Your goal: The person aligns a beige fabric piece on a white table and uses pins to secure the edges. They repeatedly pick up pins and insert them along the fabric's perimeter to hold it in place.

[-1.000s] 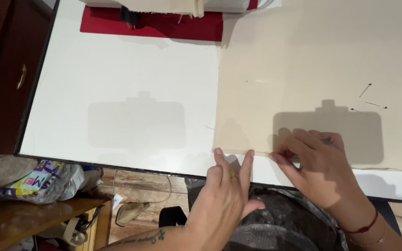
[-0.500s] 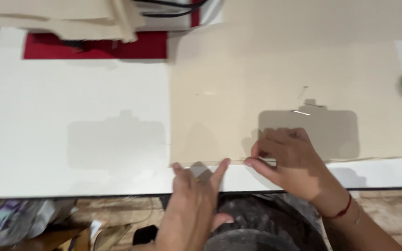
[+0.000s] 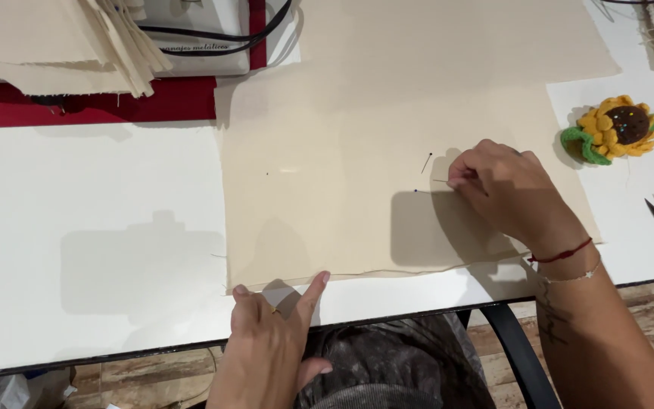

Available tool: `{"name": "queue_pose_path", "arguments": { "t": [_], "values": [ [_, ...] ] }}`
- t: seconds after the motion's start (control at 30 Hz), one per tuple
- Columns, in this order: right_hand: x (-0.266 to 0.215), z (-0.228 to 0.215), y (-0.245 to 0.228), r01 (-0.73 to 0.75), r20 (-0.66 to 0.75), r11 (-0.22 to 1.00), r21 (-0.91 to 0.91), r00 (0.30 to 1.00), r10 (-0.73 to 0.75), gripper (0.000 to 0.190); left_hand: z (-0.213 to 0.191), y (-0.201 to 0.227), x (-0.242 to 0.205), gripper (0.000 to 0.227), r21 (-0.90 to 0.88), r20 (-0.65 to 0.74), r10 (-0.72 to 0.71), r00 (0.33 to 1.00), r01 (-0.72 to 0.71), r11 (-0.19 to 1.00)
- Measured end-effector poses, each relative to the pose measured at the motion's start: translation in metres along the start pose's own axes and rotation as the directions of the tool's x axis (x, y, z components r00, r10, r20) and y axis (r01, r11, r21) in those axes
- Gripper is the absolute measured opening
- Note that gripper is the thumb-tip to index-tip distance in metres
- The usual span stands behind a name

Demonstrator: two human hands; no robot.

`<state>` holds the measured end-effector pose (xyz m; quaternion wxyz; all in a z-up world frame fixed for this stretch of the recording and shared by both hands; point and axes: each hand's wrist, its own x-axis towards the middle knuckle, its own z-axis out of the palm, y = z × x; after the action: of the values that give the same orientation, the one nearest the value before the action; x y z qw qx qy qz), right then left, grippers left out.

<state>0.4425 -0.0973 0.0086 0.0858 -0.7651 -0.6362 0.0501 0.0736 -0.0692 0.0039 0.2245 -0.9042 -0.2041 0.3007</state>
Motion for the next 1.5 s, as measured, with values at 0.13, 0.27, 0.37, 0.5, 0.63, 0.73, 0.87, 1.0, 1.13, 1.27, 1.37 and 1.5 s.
{"name": "queue_pose_path", "arguments": {
  "t": [0.13, 0.27, 0.37, 0.5, 0.63, 0.73, 0.87, 1.0, 1.13, 1.27, 1.37, 1.5],
  "values": [
    [-0.009, -0.017, -0.036, 0.014, -0.109, 1.0, -0.015, 0.994, -0.015, 0.013, -0.006, -0.002, -0.004, 0.129, 0.056, -0.076, -0.048, 0.996, 0.052, 0.997],
    [-0.022, -0.003, -0.07, 0.094, -0.13, 0.97, 0.224, 0.989, -0.066, 0.037, -0.012, -0.005, -0.006, 0.131, 0.011, -0.104, -0.052, 0.993, 0.054, 0.998],
    [-0.034, 0.012, -0.117, 0.238, -0.18, 0.927, 0.291, 0.965, -0.191, 0.013, -0.016, -0.013, -0.012, 0.127, 0.064, -0.129, -0.046, 0.991, 0.055, 0.996],
    [-0.052, 0.025, -0.173, 0.327, -0.241, 0.835, 0.443, 0.94, -0.241, 0.01, -0.014, -0.008, -0.009, 0.12, 0.05, -0.123, -0.044, 0.991, 0.05, 0.997],
    [-0.058, 0.035, -0.196, 0.29, -0.321, 0.839, 0.461, 0.936, -0.148, 0.015, -0.012, -0.006, -0.01, 0.118, 0.091, -0.143, -0.043, 0.989, 0.057, 0.994],
    [-0.06, 0.04, -0.199, 0.261, -0.337, 0.893, 0.367, 0.932, -0.134, 0.015, -0.01, -0.002, -0.009, 0.116, 0.082, -0.166, -0.063, 0.984, 0.078, 0.994],
    [-0.062, 0.042, -0.205, 0.279, -0.395, 0.934, 0.222, 0.902, -0.176, 0.016, -0.007, 0.001, -0.009, 0.114, 0.051, -0.217, -0.116, 0.969, 0.129, 0.99],
    [-0.063, 0.046, -0.201, 0.299, -0.37, 0.947, 0.117, 0.898, -0.238, 0.022, 0.001, -0.005, -0.021, 0.093, 0.101, -0.158, -0.104, 0.982, 0.121, 0.988],
    [-0.058, 0.044, -0.207, 0.339, -0.412, 0.937, -0.081, 0.845, -0.342, 0.033, 0.026, -0.003, -0.028, 0.095, -0.182, -0.267, -0.293, 0.918, 0.251, 0.951],
    [-0.054, 0.038, -0.214, 0.381, -0.421, 0.914, -0.137, 0.813, -0.402, 0.037, 0.042, -0.004, -0.031, 0.091, -0.39, -0.36, -0.421, 0.833, 0.275, 0.879],
    [-0.055, 0.037, -0.214, 0.354, -0.406, 0.92, -0.169, 0.825, -0.392, 0.035, 0.05, -0.002, -0.031, 0.09, -0.431, -0.383, -0.448, 0.808, 0.273, 0.86],
    [-0.058, 0.037, -0.215, 0.328, -0.396, 0.929, -0.17, 0.841, -0.369, 0.034, 0.055, -0.003, -0.032, 0.084, -0.492, -0.392, -0.46, 0.797, 0.241, 0.837]
  ]
}}
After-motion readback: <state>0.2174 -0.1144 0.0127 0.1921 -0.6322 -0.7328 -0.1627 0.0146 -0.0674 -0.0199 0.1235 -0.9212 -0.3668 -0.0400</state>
